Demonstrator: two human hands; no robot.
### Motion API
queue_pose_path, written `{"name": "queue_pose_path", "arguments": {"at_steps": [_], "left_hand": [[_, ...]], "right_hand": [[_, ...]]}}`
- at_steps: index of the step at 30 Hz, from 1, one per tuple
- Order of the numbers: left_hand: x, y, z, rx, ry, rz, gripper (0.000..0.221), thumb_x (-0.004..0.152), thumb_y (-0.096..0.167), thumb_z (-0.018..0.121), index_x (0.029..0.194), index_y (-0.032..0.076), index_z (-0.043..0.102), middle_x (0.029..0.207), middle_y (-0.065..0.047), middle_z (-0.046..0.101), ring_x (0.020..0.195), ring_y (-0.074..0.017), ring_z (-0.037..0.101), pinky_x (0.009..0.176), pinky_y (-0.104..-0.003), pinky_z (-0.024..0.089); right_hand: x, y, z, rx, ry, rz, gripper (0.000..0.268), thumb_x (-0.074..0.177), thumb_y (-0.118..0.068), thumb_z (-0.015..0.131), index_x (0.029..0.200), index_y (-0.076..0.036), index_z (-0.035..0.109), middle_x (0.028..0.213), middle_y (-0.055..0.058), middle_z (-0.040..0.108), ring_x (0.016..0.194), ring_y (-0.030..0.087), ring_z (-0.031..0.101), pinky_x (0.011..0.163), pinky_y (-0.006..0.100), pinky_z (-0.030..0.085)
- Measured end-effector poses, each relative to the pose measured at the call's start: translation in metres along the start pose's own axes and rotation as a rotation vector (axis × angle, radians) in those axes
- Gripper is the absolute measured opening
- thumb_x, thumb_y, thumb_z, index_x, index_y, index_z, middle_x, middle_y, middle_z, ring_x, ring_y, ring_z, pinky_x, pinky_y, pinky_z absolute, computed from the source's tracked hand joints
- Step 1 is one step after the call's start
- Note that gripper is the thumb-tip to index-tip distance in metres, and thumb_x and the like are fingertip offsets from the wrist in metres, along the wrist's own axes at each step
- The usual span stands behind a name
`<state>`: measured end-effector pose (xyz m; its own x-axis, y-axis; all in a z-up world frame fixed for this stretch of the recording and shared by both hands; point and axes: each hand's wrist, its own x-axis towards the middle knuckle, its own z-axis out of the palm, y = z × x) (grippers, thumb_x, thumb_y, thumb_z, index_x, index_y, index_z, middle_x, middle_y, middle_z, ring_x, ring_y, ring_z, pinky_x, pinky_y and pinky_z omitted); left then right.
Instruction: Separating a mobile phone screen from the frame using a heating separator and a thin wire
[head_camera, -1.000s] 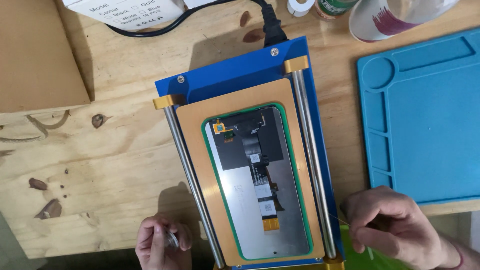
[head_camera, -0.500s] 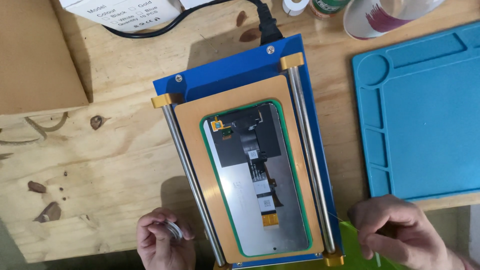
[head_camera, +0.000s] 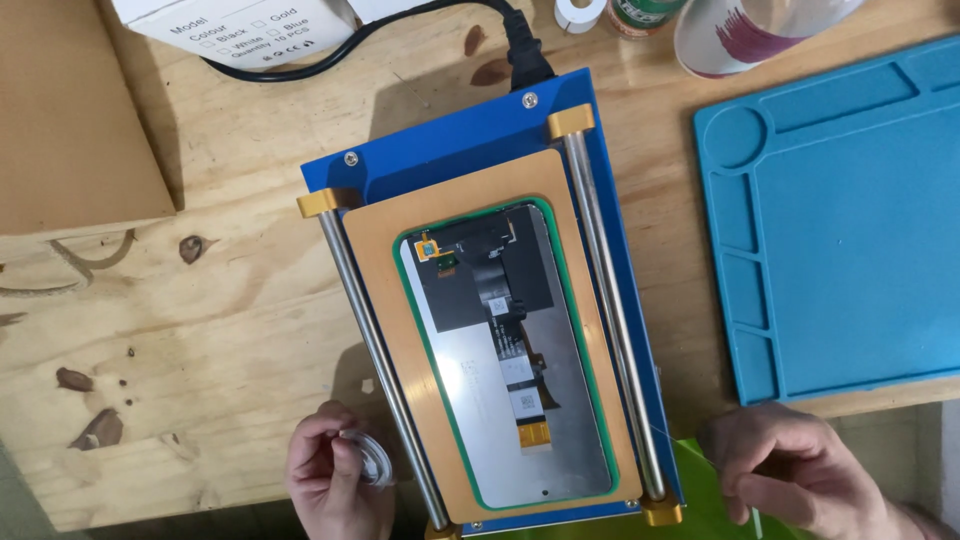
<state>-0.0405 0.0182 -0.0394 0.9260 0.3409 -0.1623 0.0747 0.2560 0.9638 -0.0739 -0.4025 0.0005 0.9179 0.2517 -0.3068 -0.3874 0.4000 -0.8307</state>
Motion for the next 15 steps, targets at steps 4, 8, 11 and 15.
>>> {"name": "queue_pose_path", "arguments": {"at_steps": [4, 8, 11, 15], "left_hand": [[0.003, 0.003, 0.009, 0.042, -0.042, 0.033, 0.024, 0.106, 0.025, 0.077, 0.111, 0.002, 0.073, 0.105, -0.011, 0.066, 0.094, -0.0177, 0.057, 0.083, -0.026, 0.044], [0.006, 0.006, 0.016, -0.046, -0.091, 0.012, 0.021, 0.11, 0.02, 0.071, 0.11, -0.001, 0.07, 0.101, -0.013, 0.064, 0.091, -0.0199, 0.058, 0.076, -0.026, 0.05], [0.006, 0.008, 0.021, -0.064, -0.087, 0.027, 0.021, 0.109, 0.02, 0.07, 0.109, -0.001, 0.069, 0.1, -0.015, 0.063, 0.09, -0.0215, 0.057, 0.074, -0.028, 0.049], [0.01, 0.014, 0.028, -0.083, -0.114, 0.019, 0.023, 0.108, 0.02, 0.07, 0.108, -0.003, 0.067, 0.1, -0.015, 0.06, 0.08, -0.0203, 0.056, 0.069, -0.028, 0.047]], "right_hand": [[-0.002, 0.001, -0.001, -0.008, 0.009, -0.041, 0.012, 0.095, -0.005, 0.075, 0.084, -0.006, 0.079, 0.067, 0.007, 0.08, 0.057, 0.022, 0.063, 0.054, 0.039, 0.049], [-0.011, 0.008, -0.004, 0.041, 0.012, -0.043, 0.014, 0.095, -0.002, 0.072, 0.085, -0.005, 0.08, 0.068, 0.008, 0.078, 0.058, 0.022, 0.059, 0.055, 0.04, 0.048], [-0.01, 0.005, -0.004, 0.015, -0.004, -0.052, 0.016, 0.096, -0.004, 0.072, 0.084, -0.005, 0.082, 0.067, 0.009, 0.08, 0.057, 0.024, 0.062, 0.058, 0.042, 0.05], [-0.021, 0.014, -0.012, 0.029, 0.022, 0.017, 0.016, 0.094, -0.003, 0.075, 0.082, -0.004, 0.085, 0.068, 0.011, 0.08, 0.059, 0.027, 0.067, 0.059, 0.045, 0.056]]}}
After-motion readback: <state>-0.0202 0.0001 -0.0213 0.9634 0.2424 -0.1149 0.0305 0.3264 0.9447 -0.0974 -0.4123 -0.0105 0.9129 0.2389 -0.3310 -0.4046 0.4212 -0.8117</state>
